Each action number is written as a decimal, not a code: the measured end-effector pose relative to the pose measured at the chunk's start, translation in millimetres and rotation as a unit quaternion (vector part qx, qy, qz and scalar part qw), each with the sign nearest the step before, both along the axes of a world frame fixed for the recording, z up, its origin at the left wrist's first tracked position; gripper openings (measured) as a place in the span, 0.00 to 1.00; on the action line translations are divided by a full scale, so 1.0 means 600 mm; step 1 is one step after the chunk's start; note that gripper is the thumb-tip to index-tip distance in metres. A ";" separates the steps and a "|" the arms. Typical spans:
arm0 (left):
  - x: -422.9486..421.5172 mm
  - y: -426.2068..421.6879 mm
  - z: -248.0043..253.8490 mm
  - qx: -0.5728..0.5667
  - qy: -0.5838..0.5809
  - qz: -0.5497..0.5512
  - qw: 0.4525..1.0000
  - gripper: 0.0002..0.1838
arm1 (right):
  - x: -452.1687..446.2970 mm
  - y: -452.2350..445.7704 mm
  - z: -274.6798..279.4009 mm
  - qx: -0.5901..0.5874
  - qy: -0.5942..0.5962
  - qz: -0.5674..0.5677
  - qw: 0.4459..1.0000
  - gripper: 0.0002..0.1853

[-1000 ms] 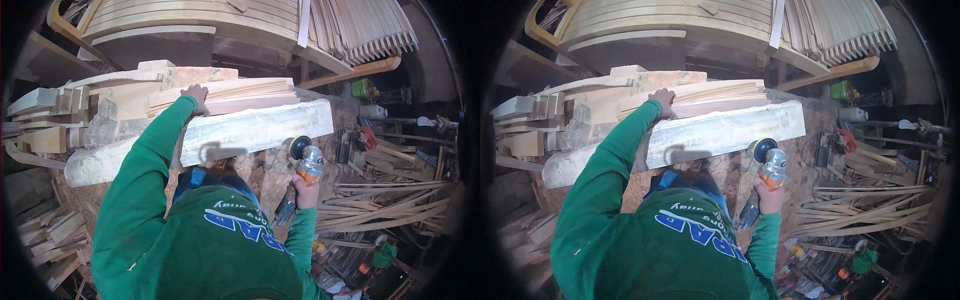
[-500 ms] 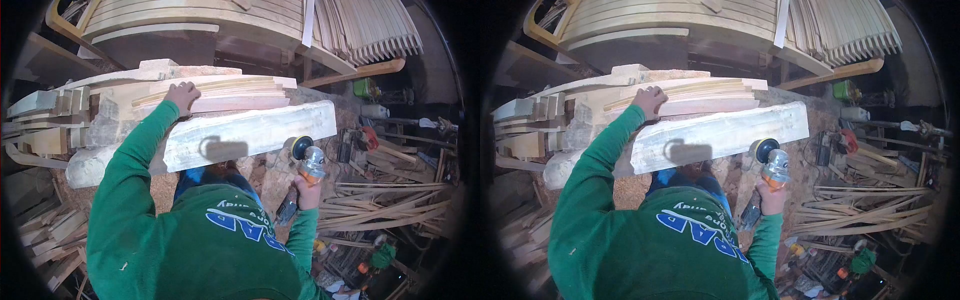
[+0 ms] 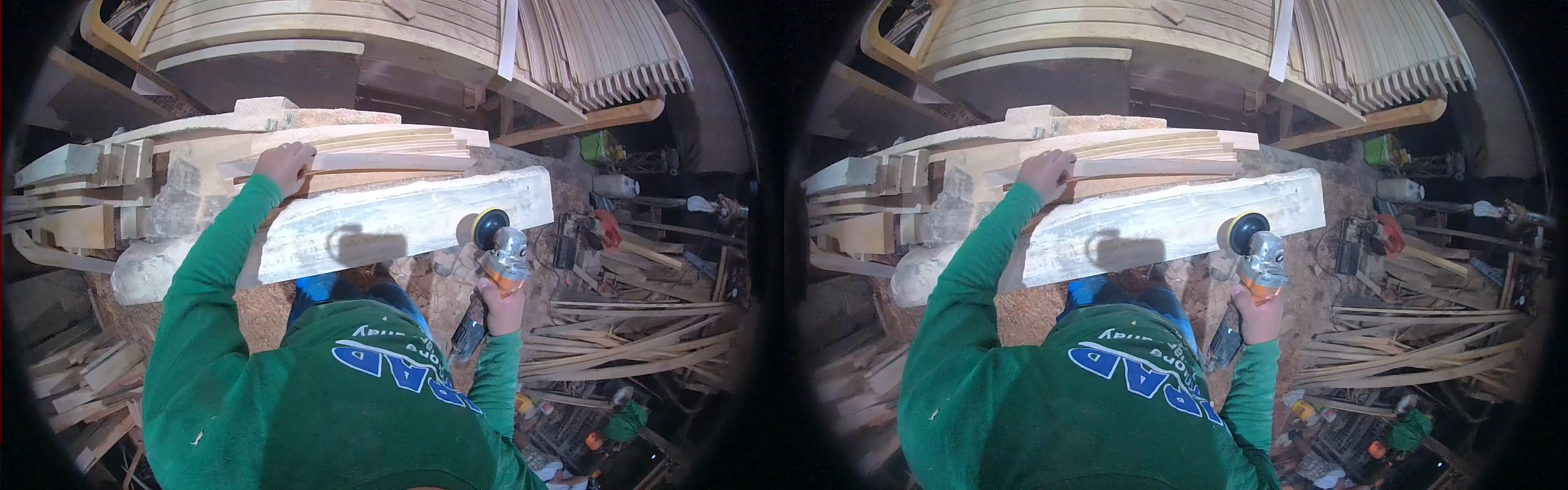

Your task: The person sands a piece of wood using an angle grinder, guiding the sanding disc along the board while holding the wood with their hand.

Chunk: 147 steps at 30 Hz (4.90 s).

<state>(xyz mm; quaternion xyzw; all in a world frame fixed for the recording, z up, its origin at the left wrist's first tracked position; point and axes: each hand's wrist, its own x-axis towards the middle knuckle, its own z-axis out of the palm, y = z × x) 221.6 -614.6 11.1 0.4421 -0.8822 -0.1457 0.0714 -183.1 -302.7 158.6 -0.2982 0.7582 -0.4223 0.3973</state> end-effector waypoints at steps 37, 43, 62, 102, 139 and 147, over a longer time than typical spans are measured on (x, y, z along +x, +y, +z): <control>0.119 0.336 0.071 0.005 0.085 0.151 0.985 0.30 | 0.095 -0.124 -0.046 0.181 0.037 0.258 0.948 0.33; 0.124 0.341 0.064 0.004 0.140 0.189 0.972 0.29 | 0.177 -0.135 -0.044 0.138 0.013 0.318 0.938 0.33; 0.293 0.374 0.070 0.011 0.265 0.347 0.900 0.15 | 0.448 -0.171 -0.042 0.176 0.115 0.512 0.833 0.51; -0.085 0.263 0.040 -0.028 0.029 0.174 0.984 0.32 | -0.355 -0.144 -0.069 0.171 -0.043 0.031 0.984 0.36; 0.259 0.305 0.055 -0.095 0.115 0.367 0.918 0.29 | 0.405 -0.130 -0.041 0.192 0.025 0.407 0.893 0.42; 0.237 0.326 0.074 -0.065 0.147 0.319 0.934 0.27 | 0.440 -0.130 -0.025 0.210 0.071 0.415 0.882 0.47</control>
